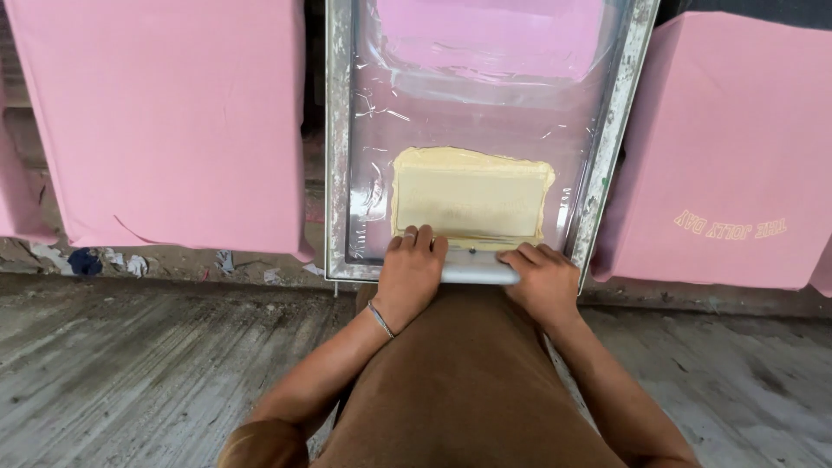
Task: Manually screen printing a text design onto pink fabric using a squeegee and ink at a production station.
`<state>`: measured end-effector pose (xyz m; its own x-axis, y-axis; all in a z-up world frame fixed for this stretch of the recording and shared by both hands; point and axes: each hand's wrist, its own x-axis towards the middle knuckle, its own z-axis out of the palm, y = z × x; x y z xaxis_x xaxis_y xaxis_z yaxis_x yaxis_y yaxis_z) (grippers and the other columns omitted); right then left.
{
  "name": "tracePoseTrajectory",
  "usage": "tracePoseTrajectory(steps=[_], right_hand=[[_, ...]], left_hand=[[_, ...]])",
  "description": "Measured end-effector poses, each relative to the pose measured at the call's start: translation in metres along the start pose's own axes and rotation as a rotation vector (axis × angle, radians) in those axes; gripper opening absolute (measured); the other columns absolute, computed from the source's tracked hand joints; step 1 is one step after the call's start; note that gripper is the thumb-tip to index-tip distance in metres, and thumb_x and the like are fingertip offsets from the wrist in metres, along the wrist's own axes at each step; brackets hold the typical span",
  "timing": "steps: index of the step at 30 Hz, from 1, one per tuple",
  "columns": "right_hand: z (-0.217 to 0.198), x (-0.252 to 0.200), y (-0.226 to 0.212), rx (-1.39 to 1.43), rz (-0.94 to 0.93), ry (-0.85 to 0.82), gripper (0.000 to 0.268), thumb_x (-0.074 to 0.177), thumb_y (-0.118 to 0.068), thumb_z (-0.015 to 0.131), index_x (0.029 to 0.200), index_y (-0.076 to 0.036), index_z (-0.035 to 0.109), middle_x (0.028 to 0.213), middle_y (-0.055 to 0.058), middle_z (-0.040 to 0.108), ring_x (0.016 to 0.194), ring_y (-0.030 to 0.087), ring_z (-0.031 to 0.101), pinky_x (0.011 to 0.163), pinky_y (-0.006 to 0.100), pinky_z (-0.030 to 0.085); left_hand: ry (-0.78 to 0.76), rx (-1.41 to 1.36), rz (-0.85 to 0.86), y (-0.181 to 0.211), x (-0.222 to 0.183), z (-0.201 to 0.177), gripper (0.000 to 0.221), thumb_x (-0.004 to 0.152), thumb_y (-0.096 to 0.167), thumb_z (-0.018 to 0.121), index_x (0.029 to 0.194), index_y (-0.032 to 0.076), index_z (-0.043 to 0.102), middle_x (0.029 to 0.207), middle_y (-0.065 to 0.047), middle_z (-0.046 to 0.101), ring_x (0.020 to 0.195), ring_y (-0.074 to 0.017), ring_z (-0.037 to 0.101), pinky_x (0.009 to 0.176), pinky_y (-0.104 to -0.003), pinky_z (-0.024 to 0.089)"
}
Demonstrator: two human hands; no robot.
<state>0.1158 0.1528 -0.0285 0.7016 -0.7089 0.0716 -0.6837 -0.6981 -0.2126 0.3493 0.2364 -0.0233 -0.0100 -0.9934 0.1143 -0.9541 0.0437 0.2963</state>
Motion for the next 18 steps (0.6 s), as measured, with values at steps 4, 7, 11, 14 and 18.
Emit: tracePoseTrajectory(steps=[4,7,11,14,18], right_hand=[[-0.020,0.025,0.018,0.021,-0.018,-0.130,0.016,0.074,-0.035,0.075,0.089,-0.029,0.073,0.080,-0.007,0.065,0.079,0.020,0.069,0.069,0.034,0.056],[-0.039,0.035,0.035,0.153,0.028,-0.151,0.023,0.078,-0.036,0.082,0.092,-0.020,0.076,0.087,-0.002,0.072,0.087,0.026,0.073,0.074,0.036,0.057],[-0.058,0.040,0.056,0.361,0.307,-0.099,0.043,0.074,-0.041,0.090,0.088,-0.003,0.074,0.139,0.017,0.053,0.127,0.040,0.053,0.111,0.043,0.036],[-0.078,0.050,0.052,0.520,0.596,-0.188,0.053,0.073,-0.043,0.093,0.099,-0.001,0.075,0.144,0.025,0.052,0.131,0.046,0.050,0.113,0.048,0.035],[-0.040,0.038,0.080,0.655,0.834,-0.198,0.064,0.073,-0.045,0.093,0.119,-0.004,0.073,0.164,0.022,0.037,0.147,0.043,0.039,0.122,0.047,0.033]], left_hand=[[-0.277,-0.292,-0.078,-0.017,0.031,-0.053,0.062,0.061,0.040,0.094,0.102,0.005,0.063,0.091,-0.017,0.061,0.086,-0.0387,0.066,0.082,-0.050,0.054],[0.097,-0.503,-0.219,-0.041,0.026,-0.072,0.075,0.071,0.046,0.090,0.123,0.001,0.060,0.114,-0.024,0.059,0.106,-0.0466,0.062,0.093,-0.056,0.049],[0.309,-0.389,-0.613,-0.088,-0.017,-0.029,0.048,0.106,0.039,0.053,0.133,-0.001,0.055,0.118,-0.024,0.056,0.112,-0.0488,0.058,0.096,-0.056,0.046],[0.213,-0.480,-0.869,-0.101,-0.035,0.003,0.053,0.109,0.044,0.046,0.125,-0.005,0.057,0.112,-0.031,0.060,0.110,-0.0547,0.059,0.095,-0.061,0.046],[0.213,-0.656,-1.046,-0.108,-0.030,0.006,0.058,0.107,0.053,0.042,0.109,-0.001,0.063,0.102,-0.029,0.067,0.105,-0.0528,0.064,0.092,-0.060,0.048]])
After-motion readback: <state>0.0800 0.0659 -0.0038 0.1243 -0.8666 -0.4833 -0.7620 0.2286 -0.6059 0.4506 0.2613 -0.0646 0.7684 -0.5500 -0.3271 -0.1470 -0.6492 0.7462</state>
